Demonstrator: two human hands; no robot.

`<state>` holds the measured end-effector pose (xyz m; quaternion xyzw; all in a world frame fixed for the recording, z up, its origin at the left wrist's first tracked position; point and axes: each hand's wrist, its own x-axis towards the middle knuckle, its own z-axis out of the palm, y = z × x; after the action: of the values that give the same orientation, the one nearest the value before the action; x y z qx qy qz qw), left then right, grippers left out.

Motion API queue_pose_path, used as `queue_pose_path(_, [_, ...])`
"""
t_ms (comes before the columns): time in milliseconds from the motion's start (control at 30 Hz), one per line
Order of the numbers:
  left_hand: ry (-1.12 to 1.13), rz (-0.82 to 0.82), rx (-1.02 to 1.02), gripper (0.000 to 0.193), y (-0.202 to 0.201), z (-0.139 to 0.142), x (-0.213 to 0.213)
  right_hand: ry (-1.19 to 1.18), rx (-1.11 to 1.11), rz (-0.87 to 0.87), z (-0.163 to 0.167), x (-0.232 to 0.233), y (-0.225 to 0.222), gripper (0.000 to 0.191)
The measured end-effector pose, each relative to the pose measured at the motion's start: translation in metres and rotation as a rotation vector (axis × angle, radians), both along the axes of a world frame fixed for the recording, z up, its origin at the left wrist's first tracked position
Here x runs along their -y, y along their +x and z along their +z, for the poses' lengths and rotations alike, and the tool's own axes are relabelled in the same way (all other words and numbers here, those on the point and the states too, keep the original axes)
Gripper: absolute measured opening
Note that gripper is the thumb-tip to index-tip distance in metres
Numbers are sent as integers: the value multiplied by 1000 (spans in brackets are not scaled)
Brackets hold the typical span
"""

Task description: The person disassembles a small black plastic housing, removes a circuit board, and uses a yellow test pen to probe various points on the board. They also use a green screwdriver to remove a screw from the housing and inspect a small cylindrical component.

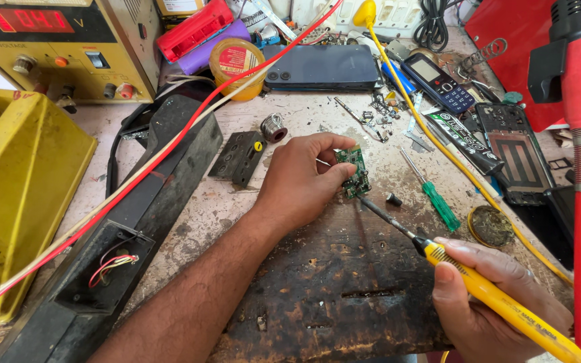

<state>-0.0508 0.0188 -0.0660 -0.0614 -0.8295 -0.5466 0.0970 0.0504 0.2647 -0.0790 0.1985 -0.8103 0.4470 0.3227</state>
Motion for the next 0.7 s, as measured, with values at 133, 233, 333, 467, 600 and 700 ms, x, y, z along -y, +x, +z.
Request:
queue_pose_path(133, [2, -1, -8, 34, 0, 1, 0, -31, 20, -22, 1, 3, 2, 21])
queue_pose_path(233, [23, -18, 0, 33, 0, 2, 0, -30, 49, -52, 2, 4, 3, 22])
queue_pose_path(333, [7, -7, -3, 34, 1, 3, 0, -40, 31, -36, 3, 5, 2, 22])
queue_pose_path(467, [8, 1, 0, 33, 3, 4, -1, -34, 23, -41, 5, 6, 2, 22])
queue_pose_path(600, [4, 3, -3, 33, 3, 4, -1, -41, 65, -89, 8, 9, 4, 21])
queue_pose_path(700, [14, -13, 0, 33, 3, 4, -1, -32, 43, -66, 9, 10, 5, 21])
